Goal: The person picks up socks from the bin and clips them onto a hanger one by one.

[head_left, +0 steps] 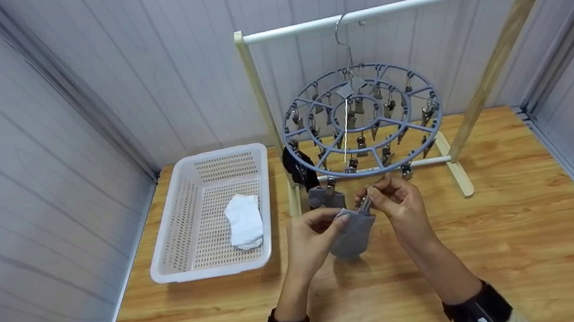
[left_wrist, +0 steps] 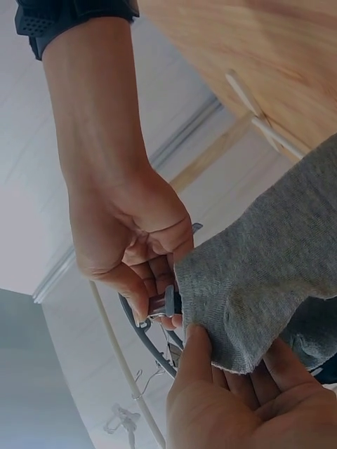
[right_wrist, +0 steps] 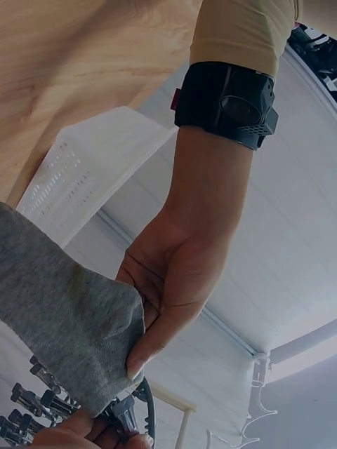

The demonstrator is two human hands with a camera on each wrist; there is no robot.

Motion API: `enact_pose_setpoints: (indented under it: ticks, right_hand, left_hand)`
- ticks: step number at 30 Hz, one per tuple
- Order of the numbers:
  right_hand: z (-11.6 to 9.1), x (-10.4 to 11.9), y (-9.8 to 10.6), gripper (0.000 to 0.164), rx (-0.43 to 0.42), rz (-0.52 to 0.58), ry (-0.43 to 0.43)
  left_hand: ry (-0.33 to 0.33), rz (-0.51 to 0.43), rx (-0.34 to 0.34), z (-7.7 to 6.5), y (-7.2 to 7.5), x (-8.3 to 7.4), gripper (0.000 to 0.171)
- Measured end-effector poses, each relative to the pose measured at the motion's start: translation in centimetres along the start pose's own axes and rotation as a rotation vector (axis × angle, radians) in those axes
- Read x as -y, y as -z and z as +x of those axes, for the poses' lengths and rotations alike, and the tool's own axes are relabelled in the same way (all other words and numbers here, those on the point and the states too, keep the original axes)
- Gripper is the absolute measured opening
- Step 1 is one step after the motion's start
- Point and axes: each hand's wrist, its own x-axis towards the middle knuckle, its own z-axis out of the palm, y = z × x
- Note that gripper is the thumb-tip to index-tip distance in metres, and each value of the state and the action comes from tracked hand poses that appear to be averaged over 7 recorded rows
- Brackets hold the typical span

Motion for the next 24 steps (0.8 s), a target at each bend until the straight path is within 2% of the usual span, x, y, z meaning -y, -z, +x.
enact_pose_setpoints:
  ticks: [7,24]
  right_hand:
    - [-0.2,0.03,-0.21,0.007,0.023,0.015,-0.001]
    - [-0.37,-0.25,-0.56,0.007,0.023,-0.003,-0.007]
  left_hand:
    - [-0.001,-0.017,-0.005,-0.06,-0.22,0.01,0.01]
    - [-0.082,-0.083,-0.022,-0.07,-0.17,-0.23,0.013]
